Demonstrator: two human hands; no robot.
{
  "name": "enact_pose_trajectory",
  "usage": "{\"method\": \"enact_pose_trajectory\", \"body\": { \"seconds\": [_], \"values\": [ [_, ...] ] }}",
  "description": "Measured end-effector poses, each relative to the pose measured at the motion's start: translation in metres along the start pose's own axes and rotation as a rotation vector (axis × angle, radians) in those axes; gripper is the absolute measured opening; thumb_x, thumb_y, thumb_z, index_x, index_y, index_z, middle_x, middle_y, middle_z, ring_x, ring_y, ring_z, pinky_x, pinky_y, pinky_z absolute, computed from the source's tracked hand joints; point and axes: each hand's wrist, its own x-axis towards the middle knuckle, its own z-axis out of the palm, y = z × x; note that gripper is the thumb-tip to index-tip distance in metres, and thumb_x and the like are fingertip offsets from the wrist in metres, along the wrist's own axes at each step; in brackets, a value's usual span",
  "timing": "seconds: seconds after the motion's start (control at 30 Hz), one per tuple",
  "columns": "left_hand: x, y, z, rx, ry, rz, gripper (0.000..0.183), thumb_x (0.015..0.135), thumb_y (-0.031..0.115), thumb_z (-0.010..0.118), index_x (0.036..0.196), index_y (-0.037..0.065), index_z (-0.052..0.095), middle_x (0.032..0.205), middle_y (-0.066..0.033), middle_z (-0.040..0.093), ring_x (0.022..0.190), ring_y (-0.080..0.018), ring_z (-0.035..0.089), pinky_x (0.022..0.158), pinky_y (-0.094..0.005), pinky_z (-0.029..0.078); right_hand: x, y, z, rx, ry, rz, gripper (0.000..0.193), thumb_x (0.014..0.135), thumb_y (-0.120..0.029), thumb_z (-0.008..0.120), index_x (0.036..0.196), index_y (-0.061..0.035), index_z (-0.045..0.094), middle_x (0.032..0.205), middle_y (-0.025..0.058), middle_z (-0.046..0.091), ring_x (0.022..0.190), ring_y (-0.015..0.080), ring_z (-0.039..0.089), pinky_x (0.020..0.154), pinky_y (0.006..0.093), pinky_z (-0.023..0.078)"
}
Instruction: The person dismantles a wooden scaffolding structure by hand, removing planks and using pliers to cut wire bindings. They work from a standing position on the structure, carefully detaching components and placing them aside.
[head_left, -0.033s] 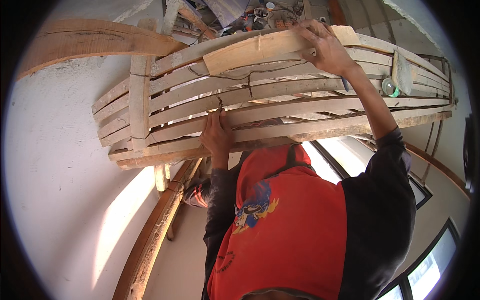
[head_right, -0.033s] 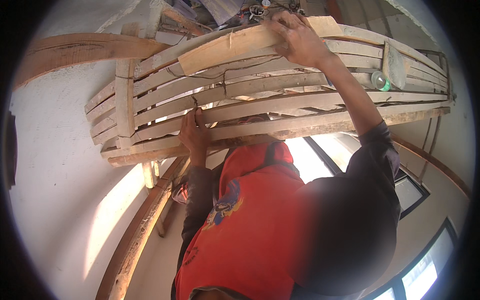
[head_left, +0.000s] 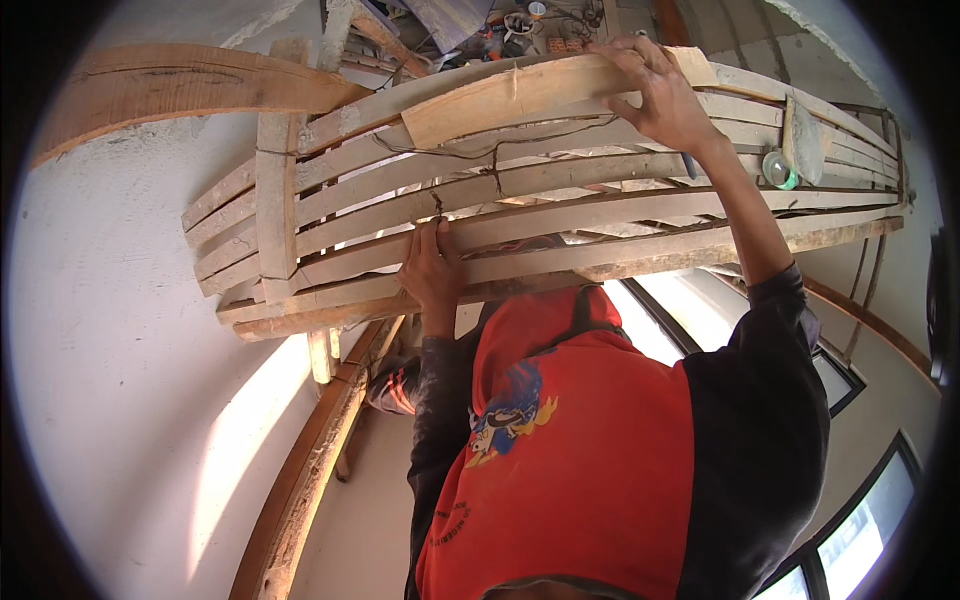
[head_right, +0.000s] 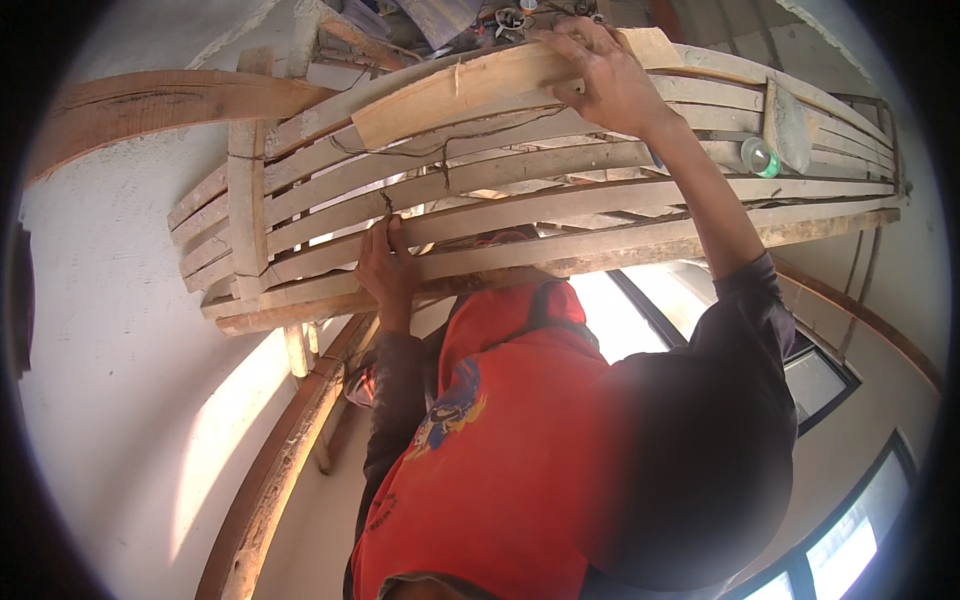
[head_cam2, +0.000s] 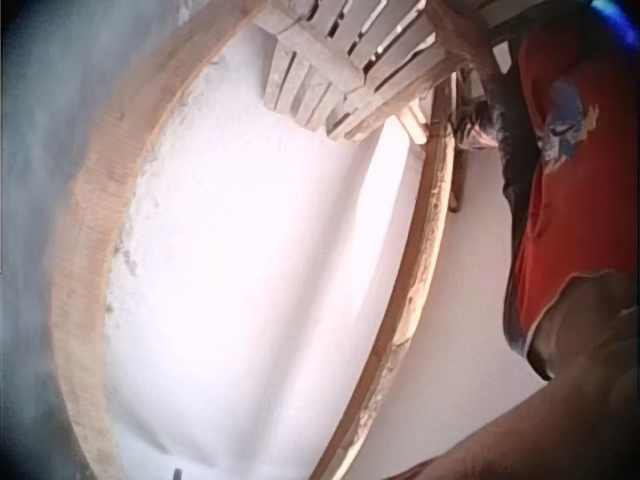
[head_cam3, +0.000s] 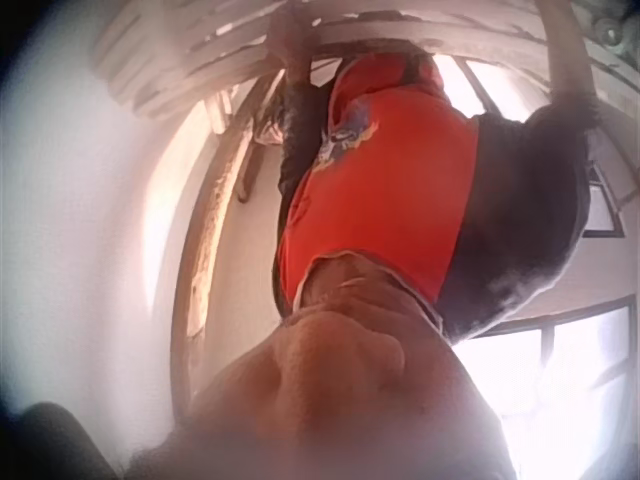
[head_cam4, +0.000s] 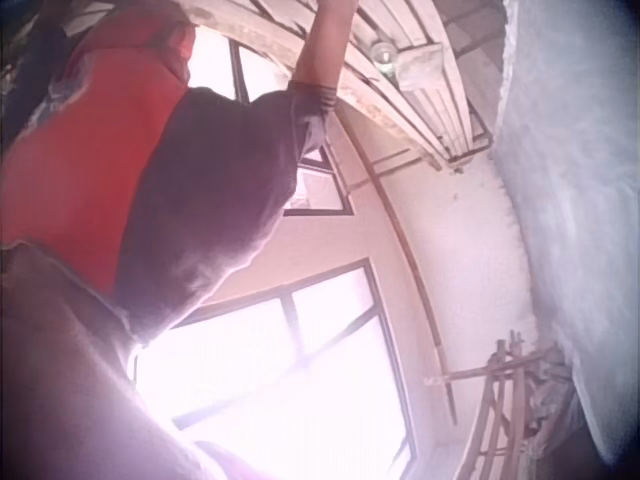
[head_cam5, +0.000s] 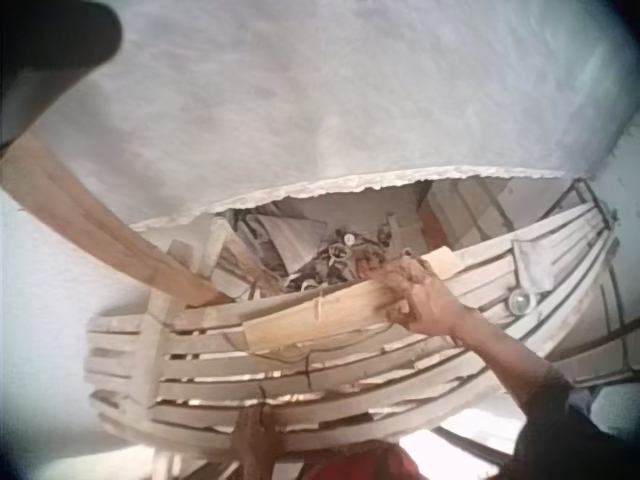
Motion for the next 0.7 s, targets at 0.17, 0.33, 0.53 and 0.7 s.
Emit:
{"method": "enact_pose_trajectory", "body": {
  "seconds": [0.17,0.33,0.53,0.7],
  "values": [
    [-0.002,-0.003,0.002,0.0,-0.05,-0.018,0.017,0.091,0.02,0.054,0.086,0.006,0.061,0.079,-0.0074,0.062,0.071,-0.0287,0.061,0.056,-0.0403,0.048,-0.101,0.019,-0.038,-0.208,0.595,0.532,0.051,0.083,-0.028,0.069,0.124,-0.0035,0.052,0.108,0.0189,0.056,0.101,0.0338,0.055,0.085,0.043,0.044],
    [-0.001,-0.003,-0.003,-0.019,-0.123,-0.074,0.019,0.092,0.021,0.054,0.087,0.005,0.061,0.078,-0.0096,0.061,0.071,-0.0299,0.06,0.058,-0.0417,0.046,-0.269,0.007,-0.012,-0.666,0.581,1.063,0.078,0.089,-0.054,0.053,0.132,0.0041,0.024,0.119,0.0201,0.036,0.11,0.0344,0.037,0.091,0.0496,0.031],
    [-0.001,-0.003,0.003,0.04,-0.11,-0.062,0.023,0.094,0.023,0.052,0.087,0.004,0.063,0.08,-0.0124,0.063,0.073,-0.0322,0.062,0.059,-0.0425,0.047,-0.33,0.012,0.051,1.19,1.386,1.817,0.091,0.08,-0.066,0.056,0.141,-0.009,0.02,0.134,0.0207,0.03,0.117,0.0339,0.039,0.099,0.0532,0.031],
    [-0.003,0.001,0.003,0.022,-0.087,-0.116,0.031,0.097,0.028,0.045,0.094,0.005,0.065,0.086,-0.0095,0.067,0.076,-0.03,0.065,0.065,-0.0413,0.05,-0.331,0.035,0.077,1.469,1.324,1.416,0.061,0.088,-0.041,0.057,0.137,-0.0089,0.039,0.137,0.01,0.043,0.125,0.028,0.04,0.106,0.0412,0.033]
  ]
}}
